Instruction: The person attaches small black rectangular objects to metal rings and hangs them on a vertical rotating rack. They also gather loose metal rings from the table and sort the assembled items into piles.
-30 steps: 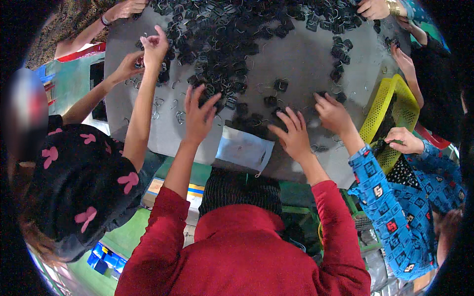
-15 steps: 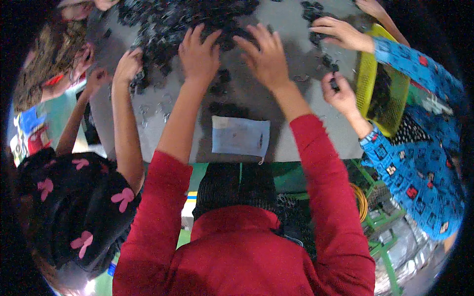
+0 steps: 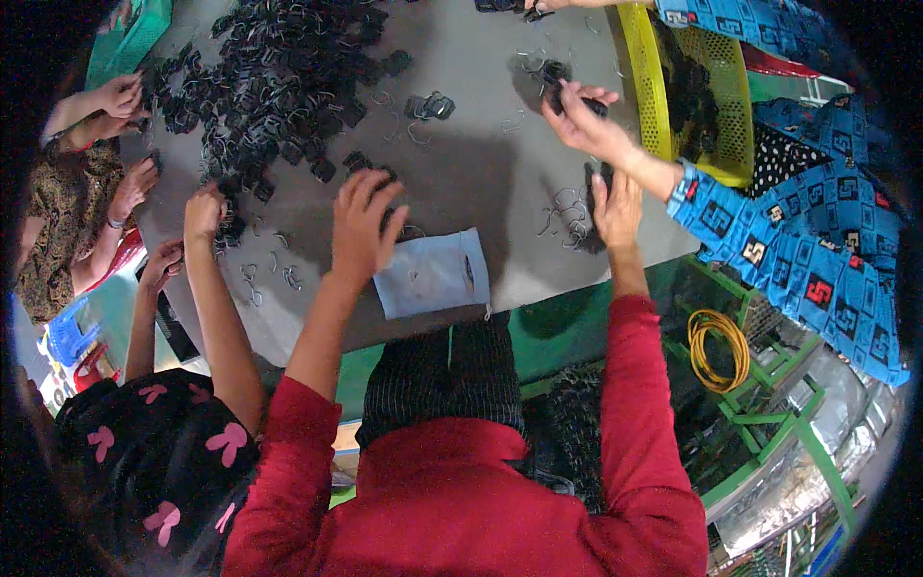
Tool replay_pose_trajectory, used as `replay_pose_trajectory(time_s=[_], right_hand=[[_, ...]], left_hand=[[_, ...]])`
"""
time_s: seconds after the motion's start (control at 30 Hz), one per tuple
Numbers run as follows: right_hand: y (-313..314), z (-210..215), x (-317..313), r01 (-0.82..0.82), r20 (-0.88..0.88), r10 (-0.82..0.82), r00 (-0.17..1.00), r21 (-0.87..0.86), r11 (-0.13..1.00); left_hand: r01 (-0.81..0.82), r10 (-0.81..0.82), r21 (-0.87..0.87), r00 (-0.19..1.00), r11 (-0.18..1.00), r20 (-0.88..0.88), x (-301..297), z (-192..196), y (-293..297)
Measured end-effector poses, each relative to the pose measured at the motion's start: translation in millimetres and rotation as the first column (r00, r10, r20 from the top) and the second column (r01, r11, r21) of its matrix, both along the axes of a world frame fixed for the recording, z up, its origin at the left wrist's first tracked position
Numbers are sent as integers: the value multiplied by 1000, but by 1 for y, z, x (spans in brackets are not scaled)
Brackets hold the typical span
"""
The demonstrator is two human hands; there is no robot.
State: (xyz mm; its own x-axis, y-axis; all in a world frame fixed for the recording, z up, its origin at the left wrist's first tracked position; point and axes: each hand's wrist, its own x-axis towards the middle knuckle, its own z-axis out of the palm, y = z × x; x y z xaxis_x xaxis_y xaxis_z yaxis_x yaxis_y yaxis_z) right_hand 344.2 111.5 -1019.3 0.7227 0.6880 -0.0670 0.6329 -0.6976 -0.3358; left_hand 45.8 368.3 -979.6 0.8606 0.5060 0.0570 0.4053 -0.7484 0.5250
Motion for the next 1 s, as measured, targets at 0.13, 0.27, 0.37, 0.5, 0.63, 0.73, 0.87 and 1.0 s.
replay_pose_trajectory(time_s=[0.13,0.27,0.37,0.5,0.63,0.73,0.87,1.0], right_hand=[[16,0,-18,-178,142,173,975,30,983],[32,15,-48,-262,78,255,964,108,959],[44,10,-10,-124,106,103,989,213,969],[41,-13,20,9,133,-35,990,191,982],[30,16,-48,-260,7,260,965,57,964],[6,0,-66,55,144,-68,987,91,994],[67,16,-141,-405,37,404,914,36,914],[145,5,-197,-902,132,897,422,159,402]], left_hand=[[127,-120,30,979,991,-162,-3,3,-50],[68,-65,4,971,998,-230,1,-6,-71],[35,-28,32,980,999,-198,7,-9,-72],[-45,46,15,993,999,-109,3,-7,-72],[-92,81,-106,992,990,-98,-28,-4,-67],[-140,108,-295,987,945,-121,-60,8,-75],[-116,70,-296,984,948,-162,-104,14,-95],[-184,78,-391,960,902,-270,-121,35,-106]])
